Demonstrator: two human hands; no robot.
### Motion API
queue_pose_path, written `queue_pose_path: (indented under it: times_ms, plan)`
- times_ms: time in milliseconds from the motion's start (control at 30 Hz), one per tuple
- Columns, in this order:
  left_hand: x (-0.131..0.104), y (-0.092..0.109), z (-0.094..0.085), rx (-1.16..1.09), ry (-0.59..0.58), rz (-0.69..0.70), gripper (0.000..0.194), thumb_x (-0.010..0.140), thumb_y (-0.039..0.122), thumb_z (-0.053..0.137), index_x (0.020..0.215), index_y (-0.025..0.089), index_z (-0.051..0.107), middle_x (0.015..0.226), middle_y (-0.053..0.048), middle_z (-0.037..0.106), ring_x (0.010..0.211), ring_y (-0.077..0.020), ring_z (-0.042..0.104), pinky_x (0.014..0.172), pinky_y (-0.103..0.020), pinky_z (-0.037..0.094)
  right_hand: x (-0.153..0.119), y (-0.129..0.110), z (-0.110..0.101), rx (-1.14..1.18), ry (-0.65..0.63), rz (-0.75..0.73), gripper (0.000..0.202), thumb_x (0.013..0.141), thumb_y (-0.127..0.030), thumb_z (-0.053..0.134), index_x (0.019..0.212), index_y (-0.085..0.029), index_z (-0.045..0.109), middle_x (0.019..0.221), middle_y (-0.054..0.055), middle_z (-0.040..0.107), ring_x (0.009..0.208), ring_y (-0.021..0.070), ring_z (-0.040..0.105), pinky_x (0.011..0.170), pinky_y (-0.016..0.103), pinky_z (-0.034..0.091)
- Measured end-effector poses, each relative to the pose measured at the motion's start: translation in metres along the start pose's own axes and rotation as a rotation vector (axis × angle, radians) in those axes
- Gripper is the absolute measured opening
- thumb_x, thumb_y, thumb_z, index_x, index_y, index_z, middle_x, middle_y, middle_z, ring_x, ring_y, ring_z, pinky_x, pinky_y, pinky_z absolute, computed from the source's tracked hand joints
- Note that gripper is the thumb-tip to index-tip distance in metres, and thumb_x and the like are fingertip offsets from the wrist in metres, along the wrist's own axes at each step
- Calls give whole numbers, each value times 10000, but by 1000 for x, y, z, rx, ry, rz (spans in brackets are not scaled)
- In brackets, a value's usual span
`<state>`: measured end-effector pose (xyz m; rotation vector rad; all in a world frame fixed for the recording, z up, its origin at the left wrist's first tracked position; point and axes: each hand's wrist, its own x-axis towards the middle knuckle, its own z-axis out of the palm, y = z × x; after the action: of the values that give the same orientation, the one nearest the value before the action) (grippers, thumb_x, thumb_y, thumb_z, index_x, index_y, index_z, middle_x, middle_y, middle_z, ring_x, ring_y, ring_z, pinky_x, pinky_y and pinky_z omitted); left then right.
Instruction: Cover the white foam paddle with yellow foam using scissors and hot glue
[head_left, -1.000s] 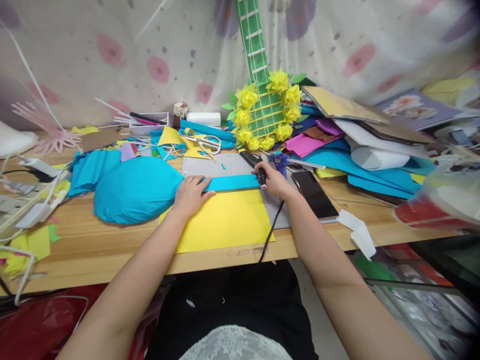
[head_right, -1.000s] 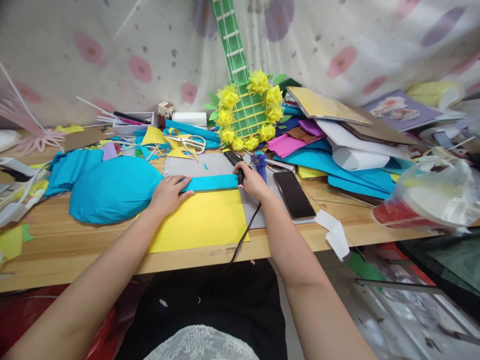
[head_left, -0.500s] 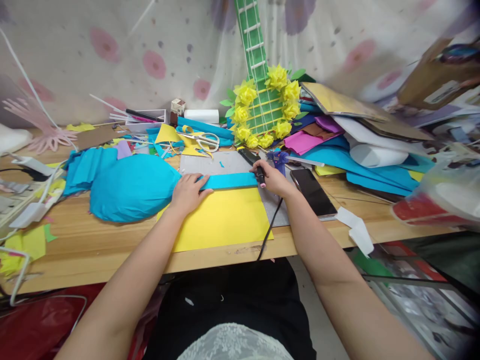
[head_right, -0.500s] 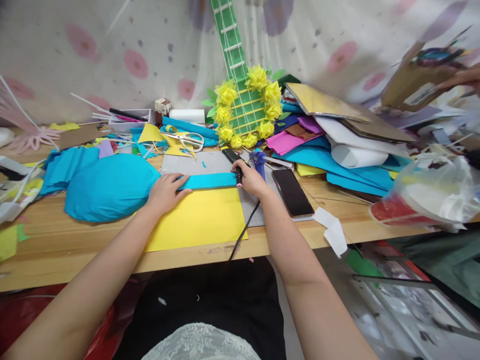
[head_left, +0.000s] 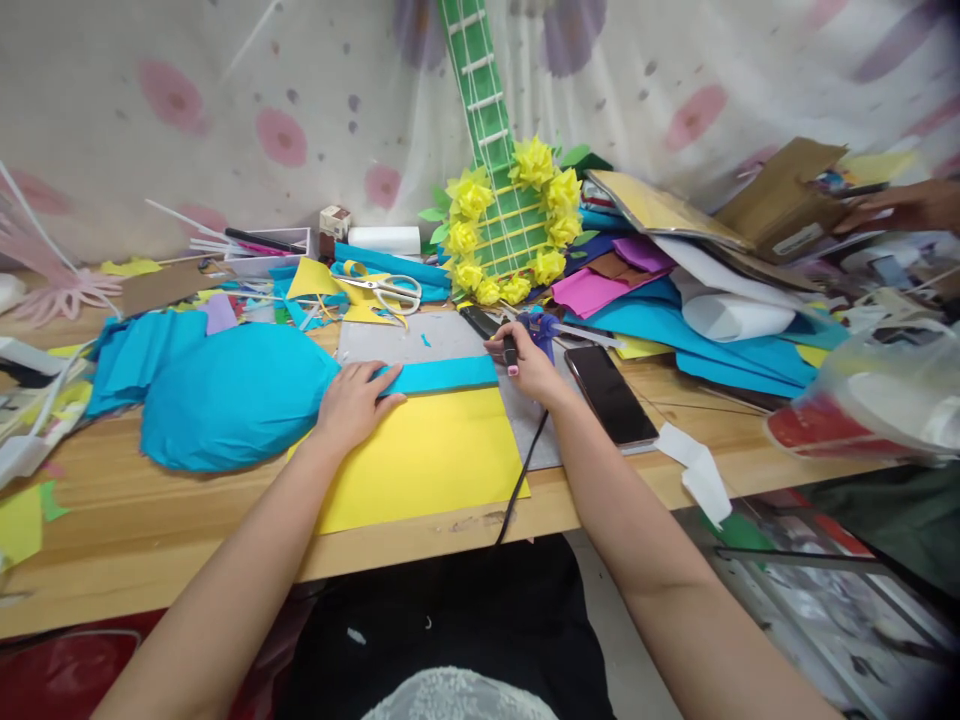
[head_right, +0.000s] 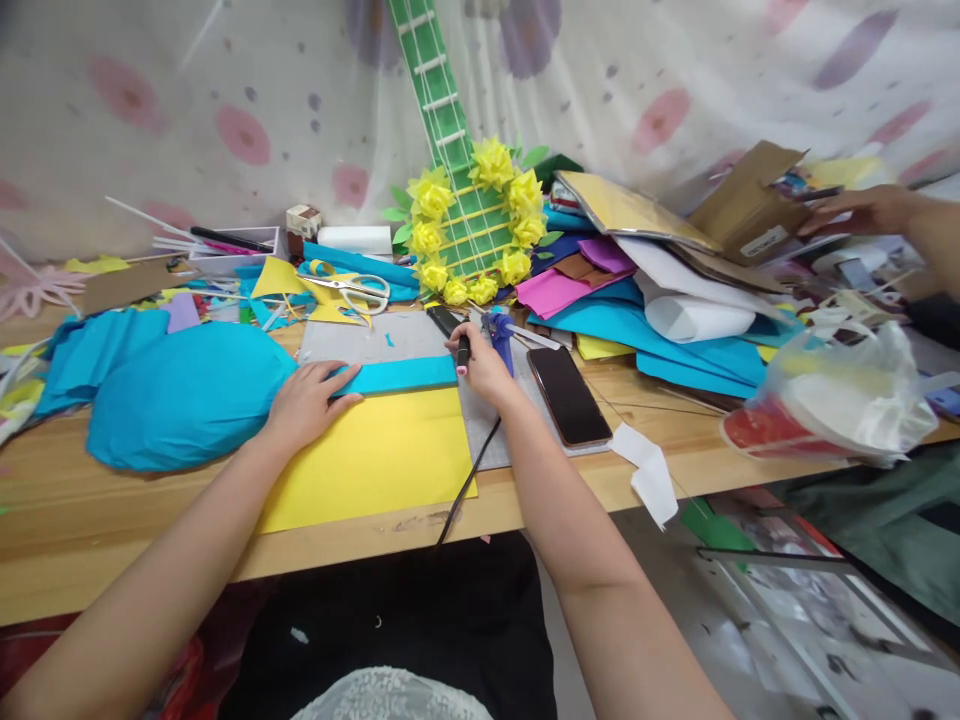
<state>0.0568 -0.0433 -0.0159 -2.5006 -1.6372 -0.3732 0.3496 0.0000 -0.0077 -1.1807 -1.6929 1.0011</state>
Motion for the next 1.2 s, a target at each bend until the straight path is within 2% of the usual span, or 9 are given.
queue_pose_path:
  times_ms: [167,333,567,700,933,1100,1200]
  plan:
    - [1,5,-4,22,45,39,421,879,416,457,1216,207,600,1359,-133,459,1250,-308,391,1019,-477,355,0,-1,2,55,43,78,452,508,-61,436,925,-231,392,973,38,633,856,161,636,697,282,515]
    - [2,12,-3,-10,4,50,436,892,297,402,1281,145,526,1284,-167,504,1187,-312,440,995,-486,376,1,-2,3,62,36,143,444,534,-65,461,942,-232,406,1020,43,615,899,167,627,658,258,516]
    - [2,9,-3,-11,-41,33,532,898,429,387,1321,120,485,1218,-165,553,1102,-315,476,952,-452,390,1,9,2,49,15,126,455,574,-72,520,980,-243,405,1029,31,615,931,174,620,761,305,514]
    - [3,9,-3,-21,-60,15,517,908,409,360,1341,152,475,1222,-165,550,1108,-313,477,941,-456,384,-1,11,2,11,-5,110,437,608,-99,548,997,-246,416,1017,18,604,935,178,610,791,311,505]
    - [1,9,0,-22,-19,33,470,896,387,399,1328,230,501,1202,-148,566,1076,-299,504,901,-449,406,-15,-12,0,-201,-45,149,402,740,-105,474,1106,-262,418,938,14,610,808,166,618,748,311,494]
    - [0,8,1,-56,-24,24,486,891,377,420,1362,258,451,1224,-141,554,1097,-301,496,911,-464,395,-41,-8,0,-296,29,78,267,827,-132,455,1063,-255,435,1065,61,625,973,210,613,808,366,493]
    - [-1,8,1,-72,-27,22,483,891,366,433,1364,271,441,1224,-136,550,1096,-301,497,912,-461,392,-54,-1,3,-395,54,-13,251,825,-125,489,1038,-254,459,1177,78,603,1083,232,568,876,415,473]
